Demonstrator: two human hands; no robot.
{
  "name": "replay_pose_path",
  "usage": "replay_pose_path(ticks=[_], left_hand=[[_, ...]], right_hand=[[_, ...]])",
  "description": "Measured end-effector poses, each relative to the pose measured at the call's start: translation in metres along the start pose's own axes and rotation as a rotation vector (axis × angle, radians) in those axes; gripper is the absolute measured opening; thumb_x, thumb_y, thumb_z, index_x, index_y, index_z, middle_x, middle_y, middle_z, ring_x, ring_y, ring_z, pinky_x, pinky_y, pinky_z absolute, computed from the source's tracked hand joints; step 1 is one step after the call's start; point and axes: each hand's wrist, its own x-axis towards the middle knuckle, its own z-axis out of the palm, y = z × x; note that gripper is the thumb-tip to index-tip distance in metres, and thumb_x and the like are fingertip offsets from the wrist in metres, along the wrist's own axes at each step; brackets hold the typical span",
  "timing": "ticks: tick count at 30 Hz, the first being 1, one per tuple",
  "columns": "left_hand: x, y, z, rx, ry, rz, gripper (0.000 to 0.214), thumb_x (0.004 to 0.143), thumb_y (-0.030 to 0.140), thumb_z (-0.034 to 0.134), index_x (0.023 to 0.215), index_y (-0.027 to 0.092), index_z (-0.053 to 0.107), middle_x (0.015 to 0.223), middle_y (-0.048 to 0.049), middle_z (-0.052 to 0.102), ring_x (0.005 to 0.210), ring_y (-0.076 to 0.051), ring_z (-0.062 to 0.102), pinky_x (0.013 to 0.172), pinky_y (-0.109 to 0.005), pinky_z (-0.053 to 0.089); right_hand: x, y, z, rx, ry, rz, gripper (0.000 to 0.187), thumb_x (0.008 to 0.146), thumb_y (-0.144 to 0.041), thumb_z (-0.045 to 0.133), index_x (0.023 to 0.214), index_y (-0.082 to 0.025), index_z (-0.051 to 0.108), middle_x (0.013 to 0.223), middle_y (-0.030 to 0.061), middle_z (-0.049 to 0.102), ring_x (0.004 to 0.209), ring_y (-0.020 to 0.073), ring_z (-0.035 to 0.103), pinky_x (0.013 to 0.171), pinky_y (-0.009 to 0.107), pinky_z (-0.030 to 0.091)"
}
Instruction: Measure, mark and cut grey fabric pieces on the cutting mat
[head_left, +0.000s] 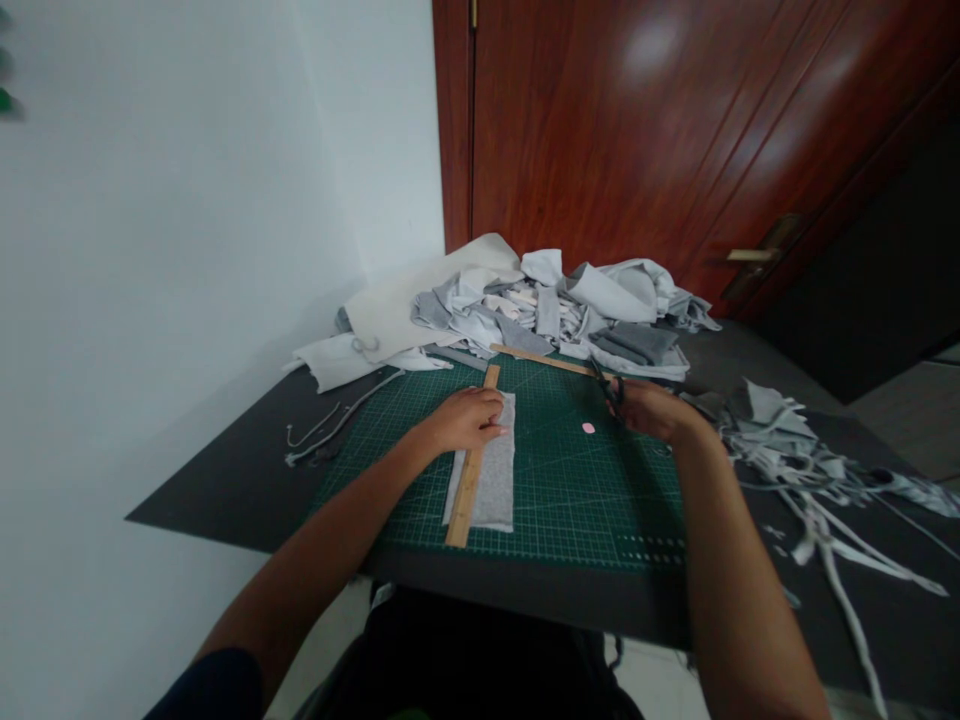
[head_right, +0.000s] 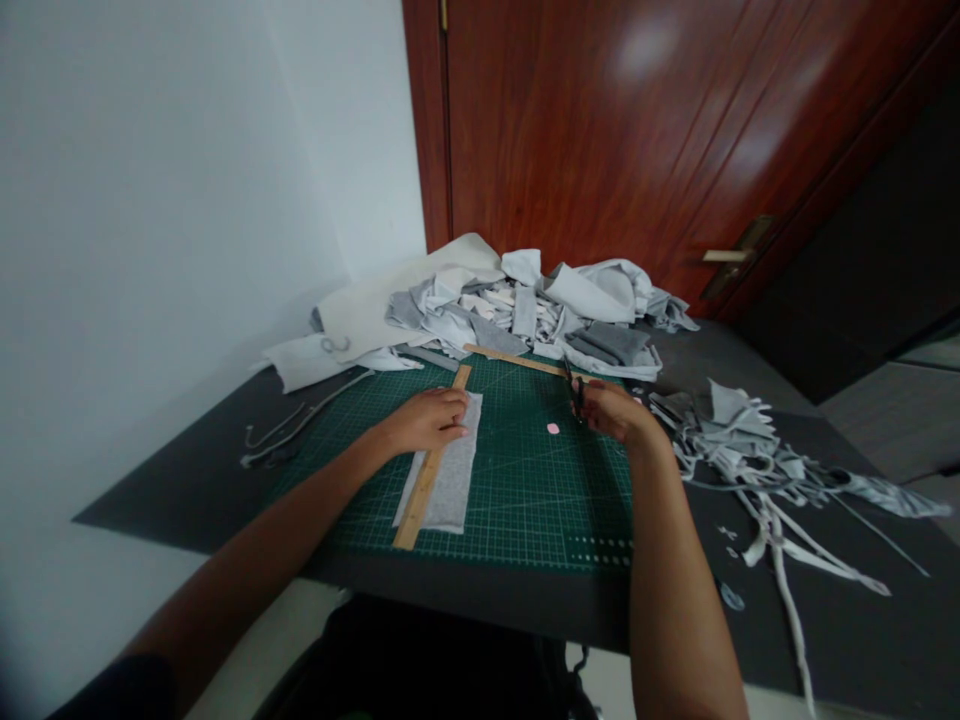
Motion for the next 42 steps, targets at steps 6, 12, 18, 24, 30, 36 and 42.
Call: replay_pose_path(ticks=[6, 12, 18, 24, 30, 36, 42], left_hand=[[-0.006, -0.008, -0.010, 0.055, -0.083, 0.028, 0.028, 0.088, 0.028, 0.074, 0.114, 0.021, 0.067, 0.129, -0.0089, 0.065, 0.126, -0.028, 0.059, 0.113, -0.042, 0.042], [-0.008, -0.020, -0.002, -0.002, -0.045, 0.033, 0.041, 0.089, 0.034, 0.074, 0.128, 0.023, 0.065, 0.146, -0.0105, 0.057, 0.142, -0.029, 0.047, 0.123, -0.046, 0.031], [-0.010, -0.017, -0.004, -0.050, -0.079, -0.028, 0.066, 0.081, 0.058, 0.081, 0.135, 0.024, 0.063, 0.152, -0.0113, 0.053, 0.146, -0.036, 0.040, 0.122, -0.050, 0.030], [-0.007, -0.018, 0.000, -0.068, -0.100, -0.022, 0.068, 0.081, 0.050, 0.082, 0.140, 0.026, 0.058, 0.152, -0.0123, 0.052, 0.145, -0.036, 0.043, 0.122, -0.053, 0.028], [-0.009, -0.021, 0.003, -0.091, -0.116, -0.045, 0.066, 0.079, 0.045, 0.083, 0.138, 0.026, 0.059, 0.160, -0.0099, 0.045, 0.154, -0.037, 0.029, 0.127, -0.054, 0.018], [-0.013, -0.026, 0.002, -0.129, -0.174, -0.103, 0.078, 0.081, 0.055, 0.081, 0.149, 0.029, 0.053, 0.168, -0.0104, 0.035, 0.158, -0.040, 0.020, 0.127, -0.060, 0.014], [-0.012, -0.027, 0.001, -0.149, -0.198, -0.134, 0.083, 0.079, 0.057, 0.082, 0.151, 0.027, 0.053, 0.169, -0.0125, 0.032, 0.159, -0.042, 0.017, 0.126, -0.061, 0.015]], right_hand=[[0.006, -0.011, 0.017, 0.353, -0.089, 0.162, 0.019, 0.094, -0.038, 0.067, 0.085, -0.024, 0.059, 0.063, -0.0038, 0.065, 0.051, 0.0119, 0.059, 0.045, 0.020, 0.046], [0.001, -0.017, 0.038, 0.755, -0.225, 0.126, 0.026, 0.093, -0.035, 0.075, 0.080, -0.023, 0.056, 0.066, -0.0023, 0.068, 0.055, 0.0126, 0.063, 0.051, 0.022, 0.055], [-0.020, -0.017, 0.087, 0.876, -0.375, 0.024, 0.025, 0.083, -0.021, 0.085, 0.090, -0.021, 0.061, 0.076, -0.0025, 0.073, 0.067, 0.0114, 0.071, 0.062, 0.021, 0.061], [-0.033, 0.013, 0.147, 0.674, -0.499, -0.063, 0.038, 0.075, -0.012, 0.089, 0.097, -0.023, 0.061, 0.089, -0.0004, 0.077, 0.083, 0.0181, 0.077, 0.077, 0.034, 0.068], [-0.029, 0.037, 0.167, 0.654, -0.470, -0.051, 0.037, 0.077, -0.014, 0.087, 0.101, -0.023, 0.060, 0.075, -0.0041, 0.071, 0.069, 0.0152, 0.072, 0.074, 0.035, 0.068], [-0.020, 0.041, 0.162, 0.628, -0.456, 0.004, 0.023, 0.078, -0.020, 0.084, 0.087, -0.020, 0.063, 0.071, -0.0007, 0.071, 0.070, 0.0173, 0.072, 0.078, 0.036, 0.066], [-0.018, 0.042, 0.159, 0.607, -0.435, 0.009, 0.024, 0.080, -0.016, 0.084, 0.090, -0.021, 0.063, 0.073, -0.0004, 0.071, 0.072, 0.0178, 0.071, 0.074, 0.035, 0.065]])
